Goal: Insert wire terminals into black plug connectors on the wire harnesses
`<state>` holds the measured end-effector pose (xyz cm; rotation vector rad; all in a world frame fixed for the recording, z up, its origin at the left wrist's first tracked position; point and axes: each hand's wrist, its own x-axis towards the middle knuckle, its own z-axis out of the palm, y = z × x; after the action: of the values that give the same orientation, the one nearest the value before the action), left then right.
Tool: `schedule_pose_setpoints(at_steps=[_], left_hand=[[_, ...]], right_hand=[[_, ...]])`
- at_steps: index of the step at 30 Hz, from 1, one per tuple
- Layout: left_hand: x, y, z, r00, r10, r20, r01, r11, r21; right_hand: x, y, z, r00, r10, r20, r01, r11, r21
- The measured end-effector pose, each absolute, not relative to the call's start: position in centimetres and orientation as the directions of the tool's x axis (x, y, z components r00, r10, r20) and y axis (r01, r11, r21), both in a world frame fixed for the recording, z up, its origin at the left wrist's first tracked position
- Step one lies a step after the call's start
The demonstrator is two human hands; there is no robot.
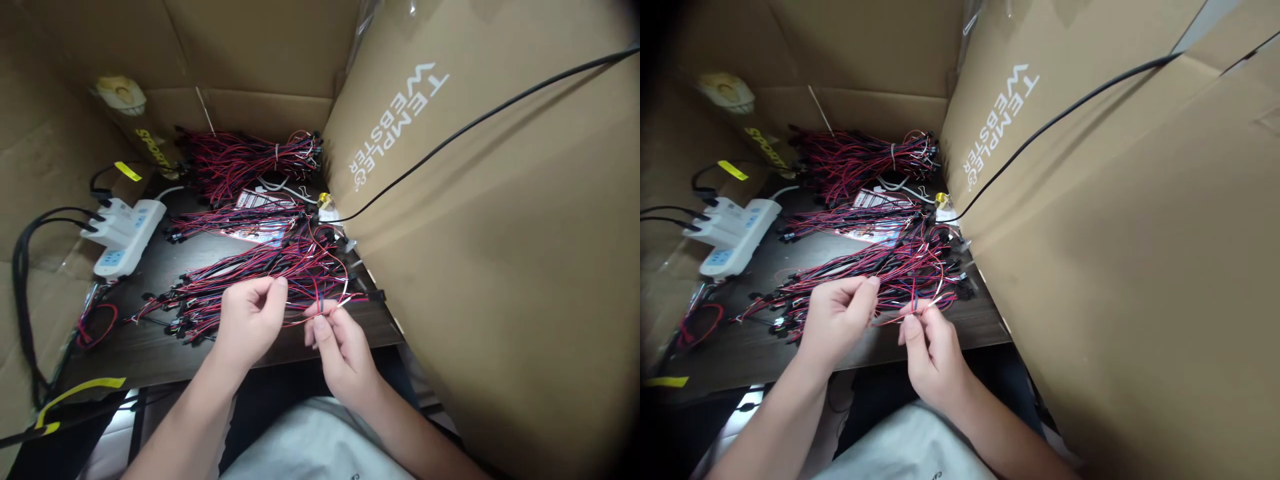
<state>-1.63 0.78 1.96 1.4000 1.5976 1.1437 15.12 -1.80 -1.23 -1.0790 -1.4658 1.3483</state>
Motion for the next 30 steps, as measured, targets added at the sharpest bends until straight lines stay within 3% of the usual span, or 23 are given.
schedule_pose_setpoints(at_steps=[3,6,9,12,16,18,23,30], left_hand=[[-1.8,1.2,2.1,-0.208,0.977,0.036,0.290,0.027,0.957],[-1.4,1.5,2.3,-0.171,0.984,0.040,0.363,0.025,0.931],[-1.0,1.8,2.3,-0.132,0.990,-0.049,0.491,0.108,0.865],[-1.1,2.6,1.9,-0.168,0.984,-0.063,0.708,0.165,0.687],[-1.7,4.5,0.6,-0.055,0.998,0.026,0.941,0.044,0.335],[-2.1,5.4,0.0,-0.023,0.999,0.040,0.955,0.010,0.295],[-3.0,5.6,-1.0,0.015,0.993,0.117,0.901,-0.064,0.428],[-3.4,3.4,-1.3,-0.099,0.979,0.177,0.720,-0.052,0.692]], right_hand=[[15.4,-1.6,-1.8,-0.267,0.961,0.070,0.040,0.084,-0.996],[14.9,-1.4,-2.4,-0.337,0.941,-0.039,-0.088,-0.073,-0.993],[13.7,-1.3,-3.3,-0.331,0.938,-0.101,-0.264,-0.195,-0.945],[12.8,-1.1,-4.0,-0.245,0.962,-0.116,-0.327,-0.195,-0.925],[12.7,-0.2,-4.2,-0.132,0.983,-0.129,-0.317,-0.165,-0.934],[13.0,0.4,-4.0,-0.110,0.986,-0.122,-0.317,-0.151,-0.936],[14.0,2.4,-4.2,-0.062,0.993,-0.104,-0.384,-0.120,-0.916],[13.8,2.8,-5.1,0.109,0.984,-0.143,-0.478,-0.074,-0.875]])
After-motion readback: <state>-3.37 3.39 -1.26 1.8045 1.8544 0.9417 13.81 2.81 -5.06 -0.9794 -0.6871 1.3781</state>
